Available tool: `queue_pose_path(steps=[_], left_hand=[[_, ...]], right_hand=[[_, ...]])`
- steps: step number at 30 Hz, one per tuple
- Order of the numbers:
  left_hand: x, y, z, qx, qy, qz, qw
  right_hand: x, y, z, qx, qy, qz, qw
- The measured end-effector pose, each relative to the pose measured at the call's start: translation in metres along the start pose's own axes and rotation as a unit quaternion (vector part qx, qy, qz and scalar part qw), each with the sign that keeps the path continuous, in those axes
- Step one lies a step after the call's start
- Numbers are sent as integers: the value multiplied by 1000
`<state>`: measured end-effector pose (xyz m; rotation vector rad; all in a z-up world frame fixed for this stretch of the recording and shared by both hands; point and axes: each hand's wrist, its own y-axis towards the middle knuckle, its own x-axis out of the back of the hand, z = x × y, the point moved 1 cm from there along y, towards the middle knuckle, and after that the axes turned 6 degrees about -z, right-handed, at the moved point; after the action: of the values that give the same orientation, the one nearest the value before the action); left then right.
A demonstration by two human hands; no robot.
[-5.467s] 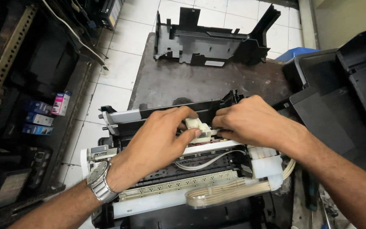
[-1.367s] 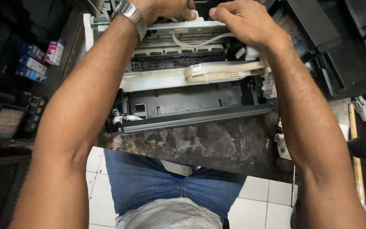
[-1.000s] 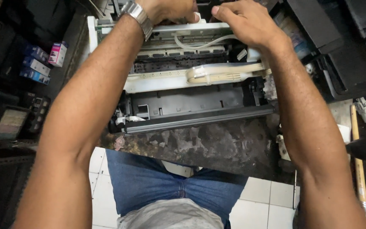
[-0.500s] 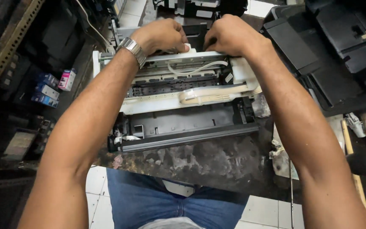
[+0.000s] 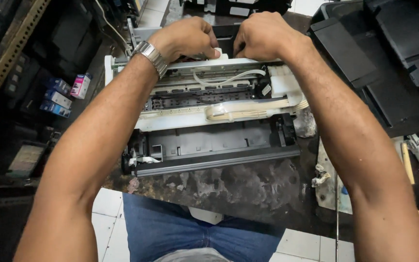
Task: The person repairs a disassembled printer by hand, using a screwdriver to adjust internal components and a cloth to wipe parts. They handle a small white plastic piece and a black plastic casing, placing them into the printer's interior.
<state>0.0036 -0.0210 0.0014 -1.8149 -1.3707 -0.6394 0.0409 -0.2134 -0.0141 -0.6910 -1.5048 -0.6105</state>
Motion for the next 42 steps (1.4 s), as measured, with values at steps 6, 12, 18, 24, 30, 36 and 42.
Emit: queue_pose_path(steps=[6,12,18,24,30,36,42], left_hand=[[4,-9,-1,3,-17,0,1000],[10,-6,0,18,-9,31,999],[16,-22,-14,36,-12,56,998],[14,-16,-13,31,-7,73,997],[-8,20,25,-35,-95,17,995],[-8,20,25,-49,-86,24,995],[-5,15,24,-82,-92,37,992]], right_hand=[[-2,-2,-1,12,-2,-15,1000],[12,-8,5,-8,59,39,997],[53,-47,39,-137,182,118,967],[11,-53,15,20,193,27,981],[-2,-60,9,73,237,-98,964],[-5,-60,11,40,249,-93,963],[-6,-55,11,25,251,-70,965]])
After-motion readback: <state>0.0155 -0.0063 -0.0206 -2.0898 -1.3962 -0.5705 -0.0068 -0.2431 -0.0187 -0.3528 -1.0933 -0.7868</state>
